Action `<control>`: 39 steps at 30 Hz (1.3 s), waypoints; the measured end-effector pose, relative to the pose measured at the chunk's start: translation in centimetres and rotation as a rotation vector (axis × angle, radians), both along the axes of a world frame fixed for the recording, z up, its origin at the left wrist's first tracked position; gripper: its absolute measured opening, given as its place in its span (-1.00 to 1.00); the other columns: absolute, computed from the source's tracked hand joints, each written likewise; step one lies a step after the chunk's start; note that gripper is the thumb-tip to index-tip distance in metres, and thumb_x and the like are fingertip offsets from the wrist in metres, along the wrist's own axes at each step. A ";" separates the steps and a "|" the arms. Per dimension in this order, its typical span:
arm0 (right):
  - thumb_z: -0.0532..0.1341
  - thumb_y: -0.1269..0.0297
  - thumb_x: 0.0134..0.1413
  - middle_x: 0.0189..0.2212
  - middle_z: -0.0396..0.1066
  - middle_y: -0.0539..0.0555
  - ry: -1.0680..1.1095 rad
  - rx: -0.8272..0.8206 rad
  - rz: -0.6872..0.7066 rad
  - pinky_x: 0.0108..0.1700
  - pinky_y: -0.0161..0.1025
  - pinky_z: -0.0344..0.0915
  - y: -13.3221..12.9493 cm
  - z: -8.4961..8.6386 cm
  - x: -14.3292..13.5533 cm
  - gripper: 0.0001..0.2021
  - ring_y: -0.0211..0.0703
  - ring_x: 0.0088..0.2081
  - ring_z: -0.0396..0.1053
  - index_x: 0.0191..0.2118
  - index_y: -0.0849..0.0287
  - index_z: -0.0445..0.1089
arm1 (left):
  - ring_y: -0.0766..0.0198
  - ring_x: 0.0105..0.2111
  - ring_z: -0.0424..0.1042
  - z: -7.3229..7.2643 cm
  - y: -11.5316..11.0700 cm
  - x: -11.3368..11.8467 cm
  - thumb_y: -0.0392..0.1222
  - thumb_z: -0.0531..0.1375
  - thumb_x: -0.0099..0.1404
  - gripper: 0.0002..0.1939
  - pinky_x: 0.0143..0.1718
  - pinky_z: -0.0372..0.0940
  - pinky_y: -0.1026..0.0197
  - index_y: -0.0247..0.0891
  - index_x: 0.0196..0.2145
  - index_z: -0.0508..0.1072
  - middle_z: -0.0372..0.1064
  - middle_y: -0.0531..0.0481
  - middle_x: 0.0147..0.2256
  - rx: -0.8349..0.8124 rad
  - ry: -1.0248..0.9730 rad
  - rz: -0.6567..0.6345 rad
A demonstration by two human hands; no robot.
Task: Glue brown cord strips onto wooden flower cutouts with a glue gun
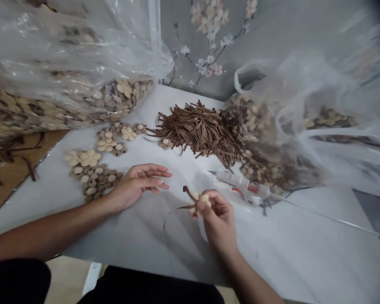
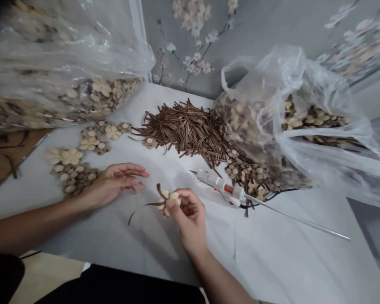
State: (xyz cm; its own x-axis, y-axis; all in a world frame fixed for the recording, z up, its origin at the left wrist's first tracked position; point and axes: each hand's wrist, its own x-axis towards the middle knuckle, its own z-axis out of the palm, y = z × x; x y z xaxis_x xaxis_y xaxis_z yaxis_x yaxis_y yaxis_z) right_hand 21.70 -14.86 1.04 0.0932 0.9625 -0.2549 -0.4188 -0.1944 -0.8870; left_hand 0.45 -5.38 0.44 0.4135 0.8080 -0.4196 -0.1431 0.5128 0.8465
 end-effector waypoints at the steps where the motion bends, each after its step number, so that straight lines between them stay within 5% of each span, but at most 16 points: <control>1: 0.37 0.23 0.03 -0.55 0.47 -0.06 0.019 -0.002 -0.008 -0.45 -0.32 0.36 0.0 -0.1 0.0 -0.85 -0.26 -0.52 0.42 -0.31 0.11 0.42 | 0.14 -0.32 0.60 -0.1 0.0 0.0 -0.26 0.41 0.07 -0.66 -0.43 0.45 0.31 -0.28 -0.15 0.55 0.56 -0.20 -0.11 0.014 0.009 -0.011; 6: 0.31 0.21 0.11 -0.40 0.54 0.03 0.023 -0.014 0.021 -0.43 -0.28 0.37 0.4 -0.5 0.2 -0.81 -0.20 -0.43 0.47 -0.15 0.10 0.45 | 0.19 -0.33 0.59 -0.4 -0.5 0.2 -0.19 0.38 0.14 -0.74 -0.42 0.44 0.31 -0.27 -0.19 0.53 0.57 -0.14 -0.16 0.098 0.058 -0.065; 17: 0.38 0.29 0.02 -0.48 0.49 -0.04 -0.040 0.017 0.021 -0.39 -0.31 0.33 0.8 -0.3 1.2 -0.88 -0.27 -0.48 0.40 -0.32 0.10 0.45 | 0.20 -0.34 0.59 -0.6 -1.2 0.9 -0.13 0.38 0.13 -0.75 -0.42 0.43 0.29 -0.29 -0.26 0.53 0.60 -0.12 -0.27 0.189 0.156 -0.117; 30: 0.36 0.38 0.04 -0.51 0.49 -0.07 -0.195 0.073 0.029 -0.44 -0.39 0.35 0.0 -0.1 1.5 -0.89 -0.32 -0.51 0.42 -0.29 0.06 0.47 | 0.40 -0.54 0.44 -0.5 -1.0 0.8 -0.16 0.41 0.10 -0.78 -0.48 0.38 0.36 -0.29 -0.31 0.53 0.58 -0.03 -0.38 0.212 0.158 -0.121; 39: 0.36 0.38 0.03 -0.56 0.47 -0.10 -0.199 0.047 0.030 -0.50 -0.44 0.32 0.3 -0.6 1.6 -0.91 -0.37 -0.56 0.39 -0.34 0.10 0.45 | 0.32 -0.44 0.50 -0.5 -1.1 0.8 -0.14 0.42 0.07 -0.74 -0.54 0.31 0.39 -0.28 -0.34 0.48 0.57 -0.02 -0.39 0.211 0.189 -0.134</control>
